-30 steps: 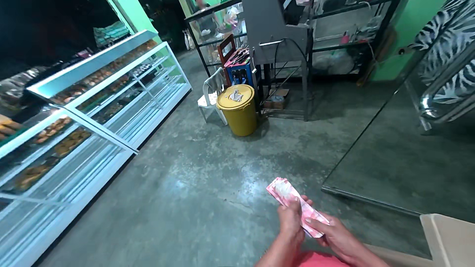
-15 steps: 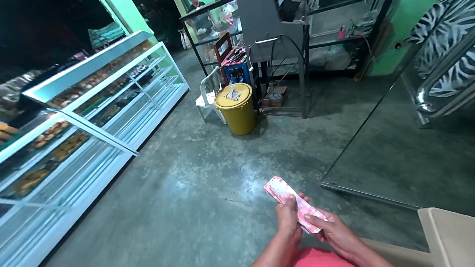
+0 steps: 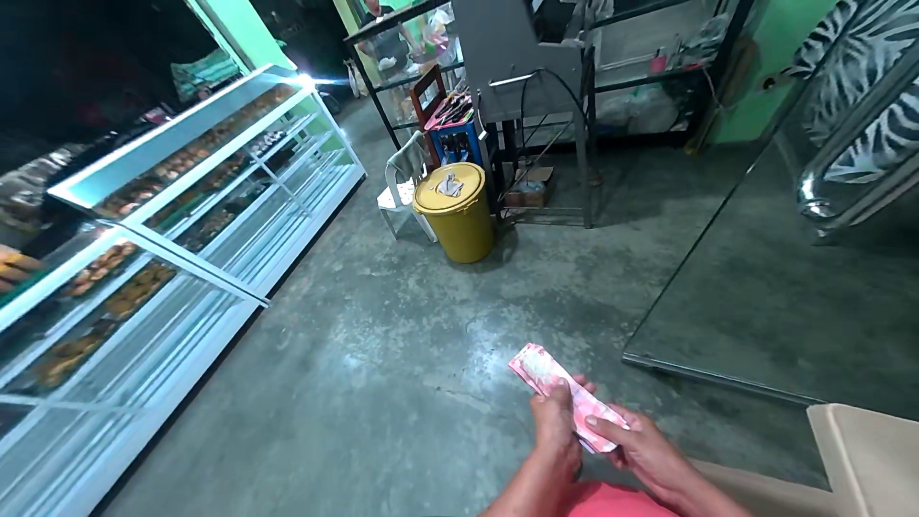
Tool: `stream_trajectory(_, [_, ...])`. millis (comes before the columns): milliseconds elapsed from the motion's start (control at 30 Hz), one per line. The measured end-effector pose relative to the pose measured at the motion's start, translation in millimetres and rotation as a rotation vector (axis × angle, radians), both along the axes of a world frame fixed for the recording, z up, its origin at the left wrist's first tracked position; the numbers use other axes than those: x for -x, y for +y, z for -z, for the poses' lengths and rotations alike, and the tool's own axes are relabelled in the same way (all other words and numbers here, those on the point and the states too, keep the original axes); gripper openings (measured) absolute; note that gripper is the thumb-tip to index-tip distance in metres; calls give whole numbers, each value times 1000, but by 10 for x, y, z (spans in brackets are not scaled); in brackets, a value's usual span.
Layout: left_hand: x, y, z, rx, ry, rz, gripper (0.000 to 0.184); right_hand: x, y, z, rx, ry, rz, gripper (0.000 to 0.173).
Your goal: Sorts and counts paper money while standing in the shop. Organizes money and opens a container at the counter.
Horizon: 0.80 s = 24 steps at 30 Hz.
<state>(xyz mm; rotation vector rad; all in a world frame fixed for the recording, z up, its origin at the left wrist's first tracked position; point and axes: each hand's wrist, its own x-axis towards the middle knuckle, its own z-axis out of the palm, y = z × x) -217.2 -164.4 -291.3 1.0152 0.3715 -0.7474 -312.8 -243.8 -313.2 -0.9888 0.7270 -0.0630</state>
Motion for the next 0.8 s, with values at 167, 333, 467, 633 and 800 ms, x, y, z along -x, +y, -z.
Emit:
stream_trajectory(167, [-20,-51,42,-17,13,6,16,-15,-33,21,-13,12,18,11])
stream_trajectory(333, [-48,-92,24,7,12,12,16,-43,-83,-45,12,23,6,11])
stream_trajectory(467, [-51,-115,3,29,20,23,17,-38,-108,-56,54,29,10,11])
stream_trajectory(633, [-42,-119,-8,49,23,7,17,-33,-129,-24,69,35,0,9])
stream_trajectory(800, [-27,-97,12,50,24,2,19,-17,-125,4,74,19,-17,11])
